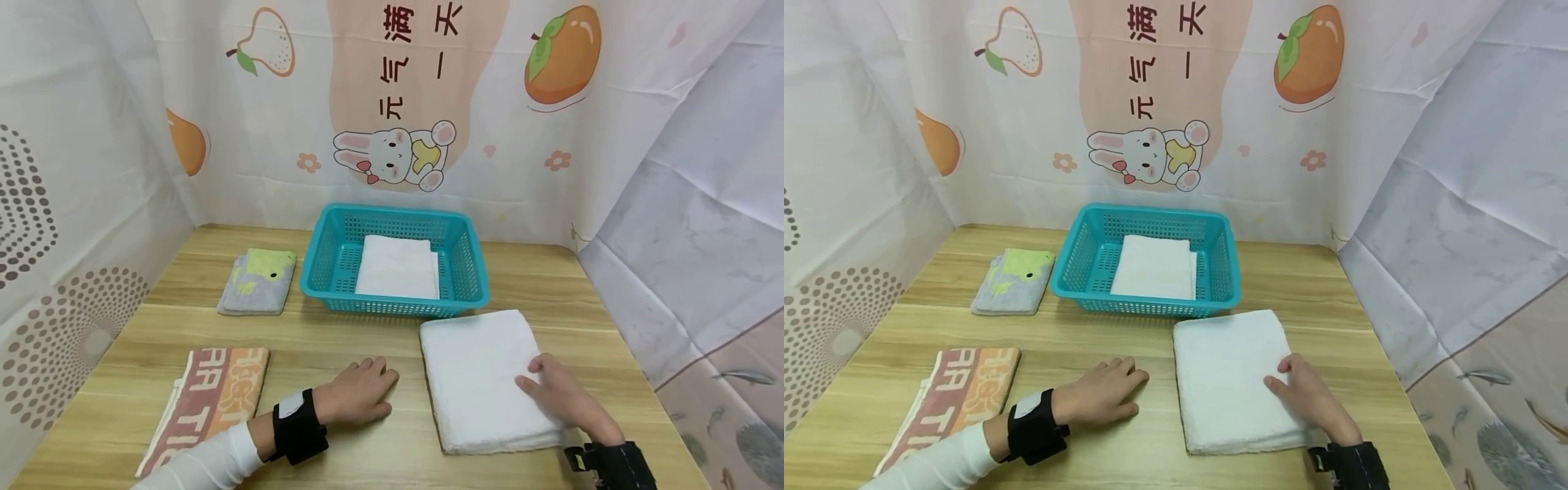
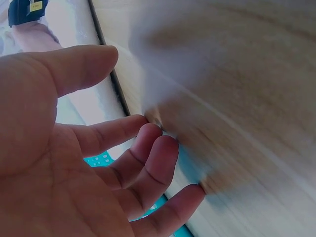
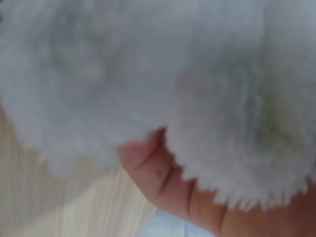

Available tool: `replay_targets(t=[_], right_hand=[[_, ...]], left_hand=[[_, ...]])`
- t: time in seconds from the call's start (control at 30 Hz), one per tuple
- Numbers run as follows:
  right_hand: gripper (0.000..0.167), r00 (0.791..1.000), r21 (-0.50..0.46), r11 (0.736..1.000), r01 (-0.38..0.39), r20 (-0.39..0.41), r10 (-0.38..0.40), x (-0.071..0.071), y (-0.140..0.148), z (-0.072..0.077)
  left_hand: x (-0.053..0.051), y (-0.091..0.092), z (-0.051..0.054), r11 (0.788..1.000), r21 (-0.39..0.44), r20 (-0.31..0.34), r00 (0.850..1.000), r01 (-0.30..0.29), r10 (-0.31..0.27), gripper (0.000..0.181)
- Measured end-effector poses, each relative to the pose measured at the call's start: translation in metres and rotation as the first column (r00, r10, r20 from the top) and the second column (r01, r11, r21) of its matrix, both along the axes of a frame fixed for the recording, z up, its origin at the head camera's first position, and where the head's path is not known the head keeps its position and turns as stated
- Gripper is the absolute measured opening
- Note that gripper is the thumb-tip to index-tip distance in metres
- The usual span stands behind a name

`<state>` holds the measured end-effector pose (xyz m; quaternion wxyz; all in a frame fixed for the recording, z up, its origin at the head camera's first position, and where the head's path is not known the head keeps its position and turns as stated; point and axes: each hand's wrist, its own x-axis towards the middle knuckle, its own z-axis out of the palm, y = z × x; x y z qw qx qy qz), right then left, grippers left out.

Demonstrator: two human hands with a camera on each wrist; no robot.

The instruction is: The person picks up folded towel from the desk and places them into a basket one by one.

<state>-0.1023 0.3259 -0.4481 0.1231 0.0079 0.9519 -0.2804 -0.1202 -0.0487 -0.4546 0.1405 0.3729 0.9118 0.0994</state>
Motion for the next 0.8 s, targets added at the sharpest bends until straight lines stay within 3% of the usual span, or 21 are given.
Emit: replay_targets(t=[0.2,0.53,0.67,0.8], right_hand=[[0.029,1.0,-0.042,0.999,-0.002,0.007,0.003,0.0017,-0.0006,0.0008],[0.015,0.998,-0.087,0.995,-0.042,-0.052,0.037,0.005,-0.0016,-0.0031],[0.016,0.999,-0.111,0.993,-0.039,-0.027,0.036,0.0055,-0.0047,-0.0038],[0.016,1.0,-0.136,0.99,-0.023,-0.016,0.021,0.0065,-0.0102,-0.0039]], left_hand=[[-0.0023,-0.0009,0.0006,0.999,0.04,0.052,0.999,-0.011,0.009,0.04],[-0.0047,-0.0023,-0.0008,0.997,0.075,0.125,0.992,-0.032,0.022,0.042],[-0.0063,-0.0019,-0.0025,0.99,0.124,0.201,0.979,-0.061,0.035,0.044],[-0.0074,-0.0004,-0.0041,0.974,0.188,0.29,0.954,-0.128,0.07,0.053]])
